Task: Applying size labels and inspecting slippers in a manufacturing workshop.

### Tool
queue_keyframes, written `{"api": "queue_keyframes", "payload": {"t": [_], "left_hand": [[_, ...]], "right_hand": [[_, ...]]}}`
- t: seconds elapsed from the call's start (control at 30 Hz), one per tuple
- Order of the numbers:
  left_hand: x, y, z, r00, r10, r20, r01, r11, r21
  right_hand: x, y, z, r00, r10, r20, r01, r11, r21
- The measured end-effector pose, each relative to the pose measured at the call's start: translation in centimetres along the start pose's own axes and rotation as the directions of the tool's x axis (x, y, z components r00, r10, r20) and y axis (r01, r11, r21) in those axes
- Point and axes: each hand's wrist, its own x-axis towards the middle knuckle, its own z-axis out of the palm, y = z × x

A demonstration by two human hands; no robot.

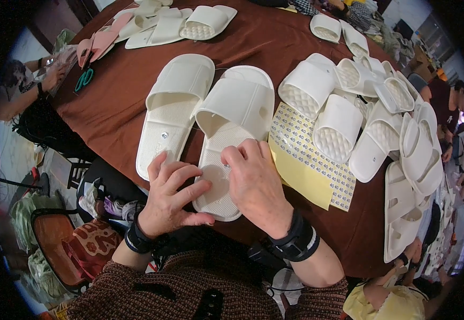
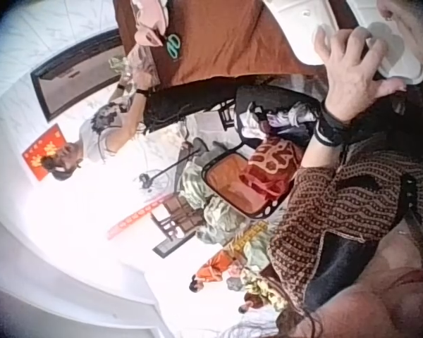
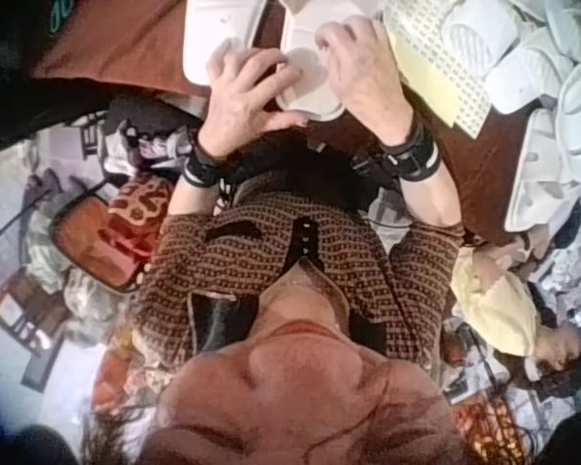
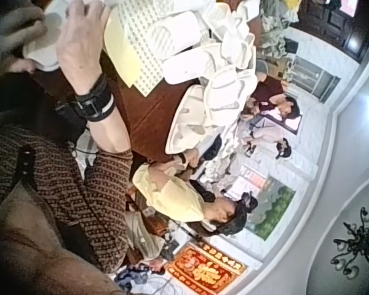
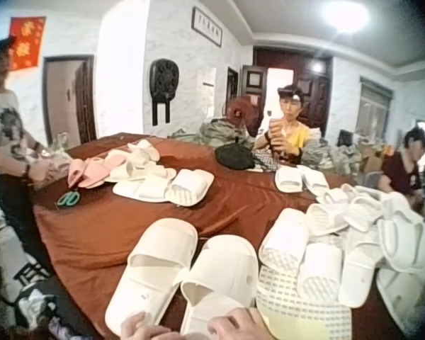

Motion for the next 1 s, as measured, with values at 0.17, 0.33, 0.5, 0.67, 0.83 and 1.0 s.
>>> {"api": "queue_keyframes", "payload": {"t": [0.17,0.33,0.5,0.67,0.83,1.0], "left_hand": [[0.05,-0.05,0.08,1.0,0.004,0.001,-0.004,1.0,-0.001],[0.05,0.07,-0.02,1.0,-0.003,-0.001,0.003,1.0,-0.006],[0.05,0.09,0.02,1.0,-0.004,-0.002,0.004,1.0,-0.013],[0.03,0.01,0.08,1.0,-0.001,-0.004,0.001,1.0,-0.007],[0.01,0.0,0.08,1.0,0.004,-0.004,-0.004,1.0,0.0],[0.02,0.02,0.08,1.0,0.001,-0.004,-0.001,1.0,0.0]], "right_hand": [[0.02,-0.03,-0.09,1.0,0.01,0.009,-0.01,1.0,-0.015],[0.03,-0.01,0.11,1.0,0.014,0.001,-0.014,1.0,0.0],[-0.09,0.09,0.05,1.0,0.022,0.004,-0.022,1.0,-0.002],[-0.01,-0.02,0.05,0.999,0.039,-0.01,-0.038,0.999,0.029],[-0.07,-0.01,0.07,0.999,0.033,-0.007,-0.032,0.999,0.019],[-0.05,0.05,0.03,1.0,0.029,0.007,-0.029,0.999,0.019]]}}
